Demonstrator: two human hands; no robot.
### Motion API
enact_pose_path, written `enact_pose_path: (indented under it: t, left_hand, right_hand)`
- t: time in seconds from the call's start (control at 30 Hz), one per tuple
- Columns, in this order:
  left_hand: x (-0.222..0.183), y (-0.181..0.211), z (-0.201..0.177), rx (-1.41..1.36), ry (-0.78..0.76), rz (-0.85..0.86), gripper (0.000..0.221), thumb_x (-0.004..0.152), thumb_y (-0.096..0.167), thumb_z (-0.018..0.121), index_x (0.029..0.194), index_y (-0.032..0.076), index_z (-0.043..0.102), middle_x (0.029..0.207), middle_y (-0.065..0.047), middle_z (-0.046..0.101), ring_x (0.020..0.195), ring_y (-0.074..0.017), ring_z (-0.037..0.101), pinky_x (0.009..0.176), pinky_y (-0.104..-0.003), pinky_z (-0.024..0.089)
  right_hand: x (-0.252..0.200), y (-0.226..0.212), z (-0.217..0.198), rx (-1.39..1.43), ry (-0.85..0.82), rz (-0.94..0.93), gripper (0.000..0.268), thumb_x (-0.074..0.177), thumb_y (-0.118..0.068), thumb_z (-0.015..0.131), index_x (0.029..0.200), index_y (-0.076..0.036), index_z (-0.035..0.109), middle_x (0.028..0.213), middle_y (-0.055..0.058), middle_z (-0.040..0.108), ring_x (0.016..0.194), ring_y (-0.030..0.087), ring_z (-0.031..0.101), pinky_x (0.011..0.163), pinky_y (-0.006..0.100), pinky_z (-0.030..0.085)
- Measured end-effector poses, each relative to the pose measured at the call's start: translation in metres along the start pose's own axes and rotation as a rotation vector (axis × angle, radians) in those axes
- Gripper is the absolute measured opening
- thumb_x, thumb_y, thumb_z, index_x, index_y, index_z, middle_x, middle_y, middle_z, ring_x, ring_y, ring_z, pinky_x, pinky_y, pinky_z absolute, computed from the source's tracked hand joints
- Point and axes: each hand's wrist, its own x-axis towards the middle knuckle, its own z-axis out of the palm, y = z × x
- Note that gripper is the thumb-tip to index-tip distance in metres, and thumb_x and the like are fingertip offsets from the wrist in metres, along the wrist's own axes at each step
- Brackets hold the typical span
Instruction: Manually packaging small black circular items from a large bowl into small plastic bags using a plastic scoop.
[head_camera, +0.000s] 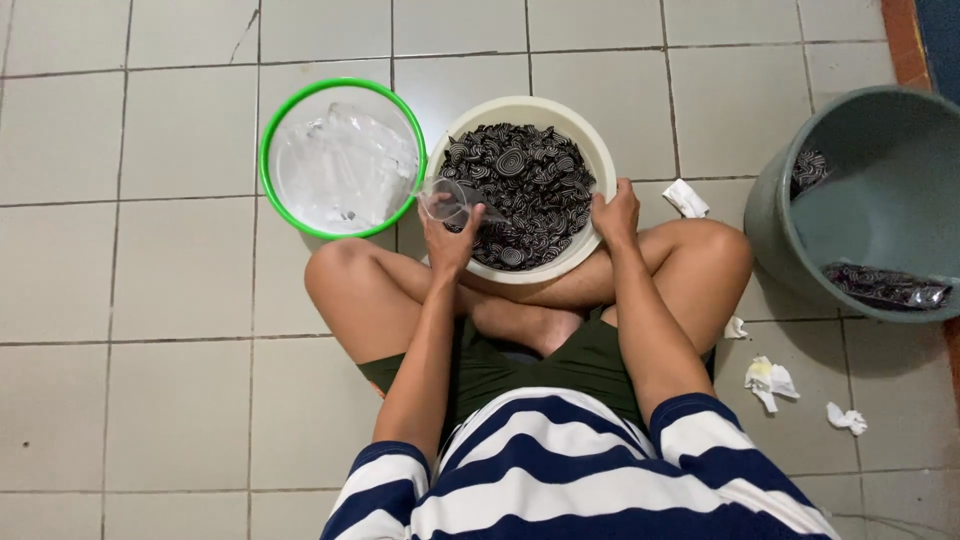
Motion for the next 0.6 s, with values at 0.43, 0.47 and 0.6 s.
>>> enact_pose_path:
  t: [0.43, 0.47, 0.6]
  left_hand:
    - [0.046, -0.036, -0.009, -0.202, 0.075, -0.187, 0.069, 0.070, 0.063, 0.092, 0.120, 0.022, 0.069, 0.122, -0.015, 0.066, 0.121, -0.0299, 0.062, 0.109, -0.041, 0.045]
    - [0.039, -0.019, -0.013, -0.389, 0.061, -0.179, 0.067, 0.074, 0.052, 0.093, 0.122, 0.014, 0.066, 0.117, -0.018, 0.064, 0.112, -0.0306, 0.062, 0.101, -0.044, 0.050]
    - [-0.006, 0.064, -0.045, -0.656, -0.058, -0.132, 0.052, 0.082, 0.032, 0.089, 0.118, 0.006, 0.063, 0.102, -0.012, 0.061, 0.096, -0.0261, 0.067, 0.085, -0.042, 0.059]
  right_hand:
    - [-0.044, -0.067, -0.059, 0.185, 0.128, -0.116, 0.030, 0.088, -0.011, 0.072, 0.113, 0.002, 0.063, 0.100, 0.032, 0.068, 0.102, 0.053, 0.065, 0.084, 0.060, 0.051]
    - [-0.047, -0.070, -0.070, 0.225, 0.130, -0.105, 0.026, 0.091, -0.011, 0.072, 0.114, -0.001, 0.064, 0.099, 0.027, 0.069, 0.098, 0.047, 0.067, 0.084, 0.055, 0.053]
    - [-0.094, -0.115, -0.132, 0.290, 0.190, -0.144, 0.025, 0.090, -0.009, 0.070, 0.113, -0.001, 0.065, 0.096, 0.025, 0.071, 0.093, 0.041, 0.070, 0.079, 0.052, 0.052]
